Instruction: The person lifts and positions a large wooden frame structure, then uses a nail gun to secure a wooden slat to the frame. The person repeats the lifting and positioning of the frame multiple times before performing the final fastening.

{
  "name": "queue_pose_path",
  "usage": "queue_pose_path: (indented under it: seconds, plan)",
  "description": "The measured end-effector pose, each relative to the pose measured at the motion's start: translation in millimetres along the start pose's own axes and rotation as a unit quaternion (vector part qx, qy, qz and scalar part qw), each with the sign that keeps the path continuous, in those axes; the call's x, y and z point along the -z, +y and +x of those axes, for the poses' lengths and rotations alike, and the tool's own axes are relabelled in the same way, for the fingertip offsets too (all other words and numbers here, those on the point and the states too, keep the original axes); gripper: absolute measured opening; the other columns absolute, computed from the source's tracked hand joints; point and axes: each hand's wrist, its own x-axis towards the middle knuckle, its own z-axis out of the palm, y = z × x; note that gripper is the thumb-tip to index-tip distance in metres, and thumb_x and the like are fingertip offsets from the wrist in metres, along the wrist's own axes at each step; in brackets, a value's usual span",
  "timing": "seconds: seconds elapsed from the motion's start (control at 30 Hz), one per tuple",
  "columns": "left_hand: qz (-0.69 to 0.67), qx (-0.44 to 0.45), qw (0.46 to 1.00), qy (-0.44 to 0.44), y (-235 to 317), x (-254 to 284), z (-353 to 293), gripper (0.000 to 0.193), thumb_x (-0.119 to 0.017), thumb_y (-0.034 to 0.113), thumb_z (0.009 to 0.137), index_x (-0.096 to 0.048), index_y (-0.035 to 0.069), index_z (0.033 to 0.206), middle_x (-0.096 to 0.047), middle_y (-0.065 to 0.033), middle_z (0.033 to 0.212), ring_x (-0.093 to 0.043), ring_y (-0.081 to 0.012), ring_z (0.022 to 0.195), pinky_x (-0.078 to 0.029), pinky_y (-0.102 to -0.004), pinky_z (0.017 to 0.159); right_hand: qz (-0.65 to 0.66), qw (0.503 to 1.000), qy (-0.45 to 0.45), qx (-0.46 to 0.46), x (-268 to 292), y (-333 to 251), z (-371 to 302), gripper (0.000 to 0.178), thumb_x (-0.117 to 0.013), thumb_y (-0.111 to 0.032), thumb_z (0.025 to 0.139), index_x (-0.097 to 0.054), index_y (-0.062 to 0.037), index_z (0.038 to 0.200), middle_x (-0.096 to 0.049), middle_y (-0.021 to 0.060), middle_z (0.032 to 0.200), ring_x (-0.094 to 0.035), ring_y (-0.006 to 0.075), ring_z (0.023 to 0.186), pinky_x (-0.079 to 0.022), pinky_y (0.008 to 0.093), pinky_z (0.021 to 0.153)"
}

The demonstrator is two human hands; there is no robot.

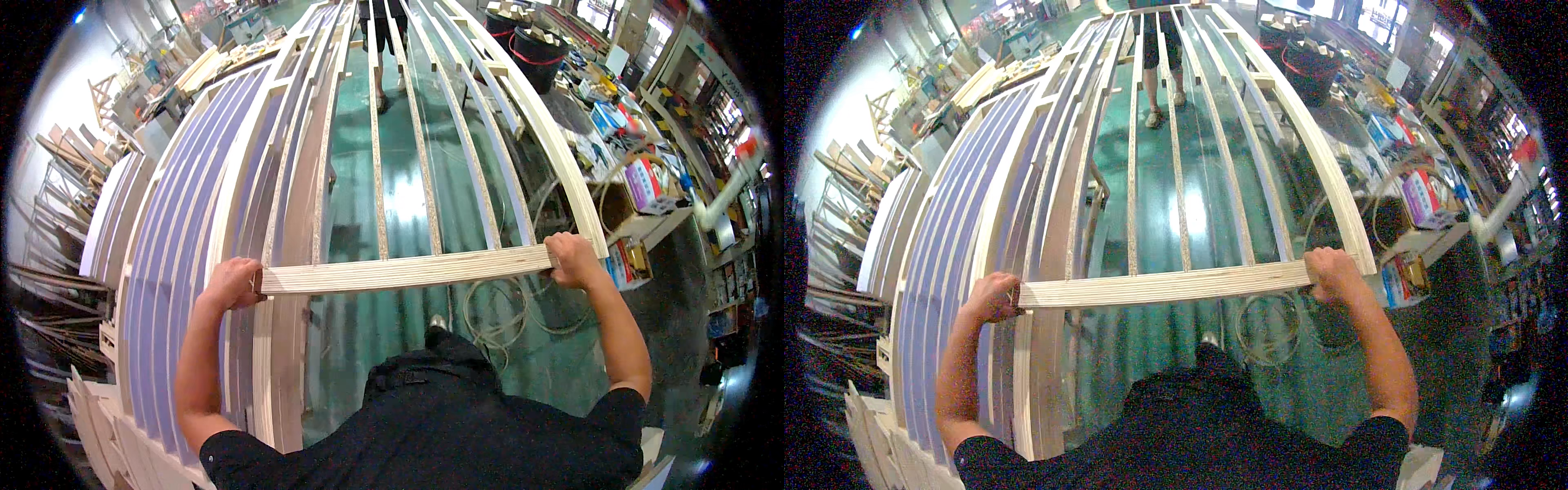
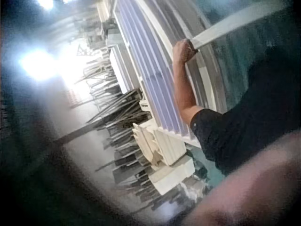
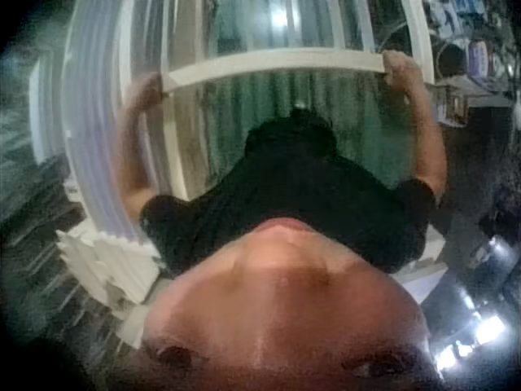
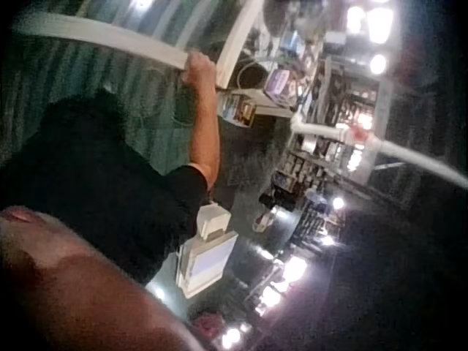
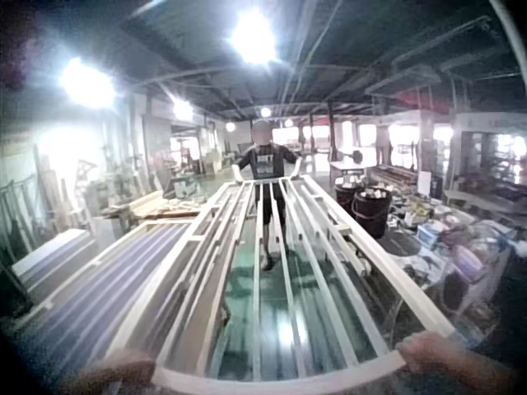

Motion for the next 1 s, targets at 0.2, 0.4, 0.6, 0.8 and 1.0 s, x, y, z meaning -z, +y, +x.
queue_pose_path:
  seconds: [0.2, 0.4, 0.6, 0.8, 1.0]
  plan:
    - [0.005, -0.011, 1.000, -0.007, -44, 17, 164, 0.048, -0.089, 0.035, 0.065, -0.066, 0.011, 0.100, -0.070, -0.0092, 0.098, -0.067, -0.0325, 0.100, -0.055, -0.0452, 0.086, 0.005, 1.000, 0.020, 0.014, -27, 104, 130, 0.061, -0.083, -0.014, 0.055, -0.058, -0.0083, 0.111, -0.062, 0.0114, 0.094, -0.064, 0.0340, 0.091, -0.055, 0.0455, 0.078]
    - [0.039, -0.011, 0.999, -0.024, -83, 60, 345, 0.045, -0.089, 0.035, 0.066, -0.066, 0.011, 0.097, -0.071, -0.0091, 0.097, -0.067, -0.0325, 0.098, -0.056, -0.0451, 0.084, 0.021, 0.999, 0.033, 0.019, -25, 200, 285, 0.056, -0.085, -0.016, 0.055, -0.056, -0.0084, 0.103, -0.062, 0.0124, 0.093, -0.064, 0.0342, 0.091, -0.055, 0.0456, 0.079]
    - [0.019, -0.007, 0.999, -0.035, -150, 79, 524, 0.040, -0.088, 0.036, 0.067, -0.067, 0.012, 0.091, -0.071, -0.0099, 0.094, -0.068, -0.0326, 0.097, -0.057, -0.0458, 0.082, 0.035, 0.999, -0.007, -0.015, -44, 283, 451, 0.057, -0.081, -0.014, 0.058, -0.058, -0.0075, 0.109, -0.061, 0.0128, 0.095, -0.062, 0.0357, 0.092, -0.053, 0.0477, 0.081]
    - [0.011, -0.005, 1.000, -0.020, -223, 114, 714, 0.039, -0.087, 0.036, 0.068, -0.066, 0.013, 0.091, -0.071, -0.0088, 0.094, -0.068, -0.0313, 0.098, -0.056, -0.0446, 0.083, 0.044, 0.999, 0.005, -0.015, -61, 384, 631, 0.059, -0.082, -0.016, 0.058, -0.058, -0.0083, 0.110, -0.061, 0.0119, 0.096, -0.062, 0.0348, 0.094, -0.053, 0.0474, 0.082]
    - [0.035, 0.017, 0.998, -0.056, -273, 146, 903, 0.039, -0.086, 0.036, 0.068, -0.066, 0.013, 0.093, -0.070, -0.0085, 0.096, -0.067, -0.0319, 0.100, -0.056, -0.0457, 0.084, 0.046, 0.999, 0.023, -0.007, -93, 485, 799, 0.059, -0.083, -0.016, 0.057, -0.058, -0.0093, 0.109, -0.061, 0.0109, 0.094, -0.063, 0.0344, 0.091, -0.053, 0.0479, 0.078]
